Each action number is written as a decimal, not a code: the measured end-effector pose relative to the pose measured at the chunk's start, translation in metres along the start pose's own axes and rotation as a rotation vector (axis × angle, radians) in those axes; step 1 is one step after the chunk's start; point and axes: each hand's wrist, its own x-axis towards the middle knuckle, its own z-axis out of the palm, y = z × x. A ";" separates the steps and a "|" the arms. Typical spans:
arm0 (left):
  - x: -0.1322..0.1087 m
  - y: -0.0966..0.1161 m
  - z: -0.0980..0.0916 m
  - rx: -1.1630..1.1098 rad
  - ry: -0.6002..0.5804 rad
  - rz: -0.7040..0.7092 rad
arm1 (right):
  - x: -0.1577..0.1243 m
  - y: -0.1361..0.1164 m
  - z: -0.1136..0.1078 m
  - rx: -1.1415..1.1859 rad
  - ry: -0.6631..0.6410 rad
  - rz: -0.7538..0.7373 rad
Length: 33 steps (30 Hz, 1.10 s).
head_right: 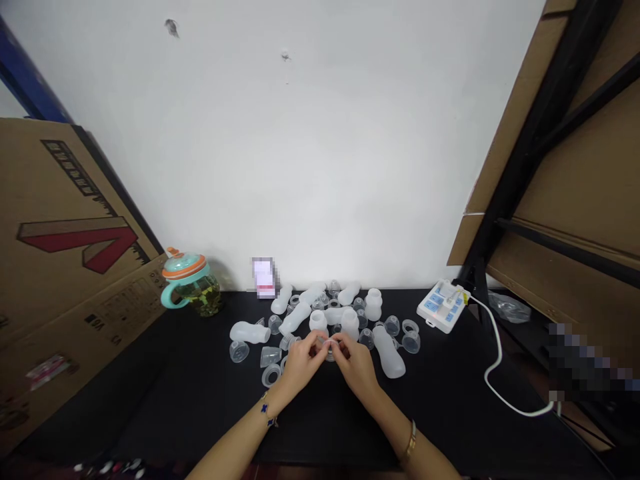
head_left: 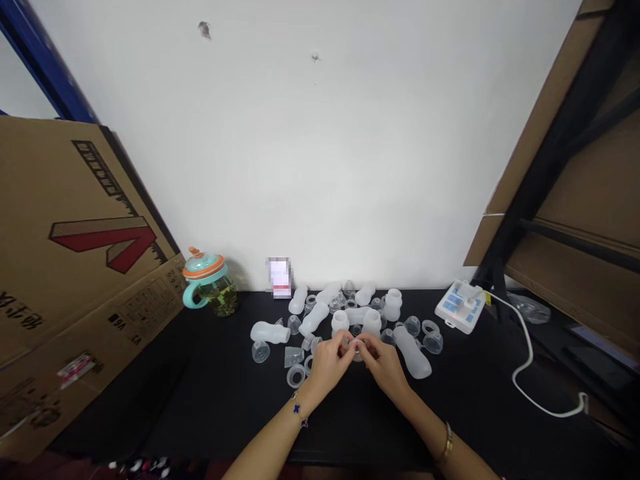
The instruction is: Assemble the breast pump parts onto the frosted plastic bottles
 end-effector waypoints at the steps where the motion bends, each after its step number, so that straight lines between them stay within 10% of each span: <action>1: 0.000 0.001 0.000 -0.004 -0.005 0.001 | 0.000 -0.001 0.000 0.000 0.003 -0.007; 33: -0.001 0.005 -0.002 0.011 -0.061 -0.009 | 0.000 -0.006 -0.001 -0.009 0.000 -0.022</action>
